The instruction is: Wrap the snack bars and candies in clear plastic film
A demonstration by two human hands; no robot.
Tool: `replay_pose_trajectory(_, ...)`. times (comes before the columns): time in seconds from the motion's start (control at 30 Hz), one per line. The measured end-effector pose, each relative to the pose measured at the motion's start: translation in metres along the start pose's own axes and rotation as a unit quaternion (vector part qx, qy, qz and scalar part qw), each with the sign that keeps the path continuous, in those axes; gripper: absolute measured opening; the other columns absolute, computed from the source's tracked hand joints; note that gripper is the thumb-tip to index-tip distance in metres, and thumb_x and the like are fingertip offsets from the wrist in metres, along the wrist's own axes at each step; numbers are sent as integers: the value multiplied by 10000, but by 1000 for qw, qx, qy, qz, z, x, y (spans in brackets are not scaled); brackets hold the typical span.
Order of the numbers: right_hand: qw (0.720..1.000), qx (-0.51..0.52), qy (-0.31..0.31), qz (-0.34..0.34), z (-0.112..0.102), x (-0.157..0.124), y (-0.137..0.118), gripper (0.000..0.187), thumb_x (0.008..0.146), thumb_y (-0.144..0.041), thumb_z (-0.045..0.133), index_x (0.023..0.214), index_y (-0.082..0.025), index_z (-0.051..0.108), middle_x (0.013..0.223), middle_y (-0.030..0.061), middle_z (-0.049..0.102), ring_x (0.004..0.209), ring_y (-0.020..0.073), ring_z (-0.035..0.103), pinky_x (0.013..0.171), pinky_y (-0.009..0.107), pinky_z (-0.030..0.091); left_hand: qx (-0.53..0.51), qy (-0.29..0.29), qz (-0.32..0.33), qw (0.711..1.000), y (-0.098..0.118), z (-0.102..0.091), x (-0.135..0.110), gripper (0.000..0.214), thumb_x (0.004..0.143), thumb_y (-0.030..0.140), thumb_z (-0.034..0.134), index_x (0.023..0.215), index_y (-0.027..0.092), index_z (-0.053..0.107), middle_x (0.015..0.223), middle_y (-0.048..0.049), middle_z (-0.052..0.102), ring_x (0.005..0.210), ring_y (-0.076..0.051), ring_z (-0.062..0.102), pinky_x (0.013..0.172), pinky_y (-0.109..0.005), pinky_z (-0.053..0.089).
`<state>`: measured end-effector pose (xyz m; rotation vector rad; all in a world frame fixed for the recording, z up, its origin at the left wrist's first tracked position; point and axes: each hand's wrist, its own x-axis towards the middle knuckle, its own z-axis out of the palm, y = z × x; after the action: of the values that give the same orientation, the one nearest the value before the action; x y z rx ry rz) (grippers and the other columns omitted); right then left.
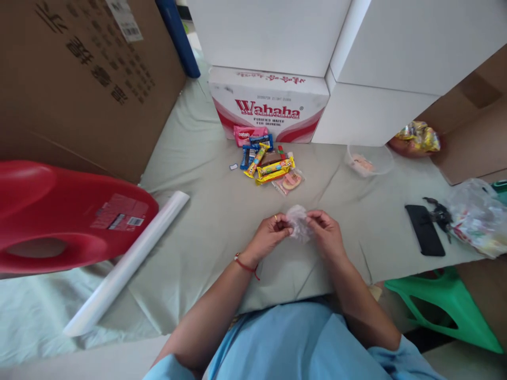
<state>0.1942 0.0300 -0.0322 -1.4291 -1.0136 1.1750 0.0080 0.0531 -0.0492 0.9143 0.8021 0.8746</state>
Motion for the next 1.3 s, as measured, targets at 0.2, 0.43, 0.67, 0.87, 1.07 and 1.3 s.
replay_pose_trajectory(0.2, 982, 135, 116, 66, -20, 9, -1, 417, 637, -481, 921, 845, -219, 672, 722, -36, 605, 604, 108, 501, 512, 218, 379, -20, 69, -7, 997, -3, -9, 6, 376, 693, 423, 920, 860, 155, 715, 699, 30, 648, 633, -92, 566, 664, -242, 450)
replay_pose_trajectory(0.43, 969, 187, 129, 102, -25, 3, -6, 477, 533, -416, 993, 818, -203, 676, 715, -44, 634, 550, 60, 455, 466, 176, 349, -175, 120, -21, 977, 8, -13, 8, 414, 604, 304, 992, 888, 164, 727, 807, 20, 679, 675, -73, 591, 640, -203, 481)
replay_pose_trajectory(0.67, 977, 138, 89, 133, -31, 0, -20, 530, 538, -494, 995, 845, -202, 676, 706, -49, 610, 496, 44, 431, 389, 156, 276, -250, 118, 10, 961, 25, -26, 6, 475, 569, 160, 1001, 960, 187, 733, 957, 1, 692, 833, -89, 633, 733, -191, 523)
replay_pose_trajectory(0.87, 982, 114, 58, 136, -35, -7, -30, 538, 546, -519, 990, 842, -202, 672, 667, -66, 582, 471, 47, 426, 381, 169, 282, -129, 105, 35, 986, 19, -19, 4, 558, 774, 631, 848, 1065, 175, 713, 1058, -61, 690, 845, -137, 616, 675, -236, 519)
replay_pose_trajectory(1.07, 985, 110, 5, 133, -30, -16, -39, 488, 613, -508, 970, 856, -203, 677, 693, -52, 610, 473, 54, 437, 402, 186, 308, 109, 134, 20, 985, 3, -10, 8, 729, 693, 492, 914, 1283, 162, 644, 1026, -50, 702, 613, -78, 500, 568, -227, 408)
replay_pose_trajectory(1.3, 988, 105, 32, 111, -41, -18, -40, 486, 605, -510, 976, 850, -205, 688, 664, -63, 581, 478, 60, 435, 407, 187, 311, 83, 156, 88, 980, 9, -17, 4, 423, 823, 588, 796, 867, 168, 786, 778, -4, 677, 725, -127, 553, 671, -247, 432)
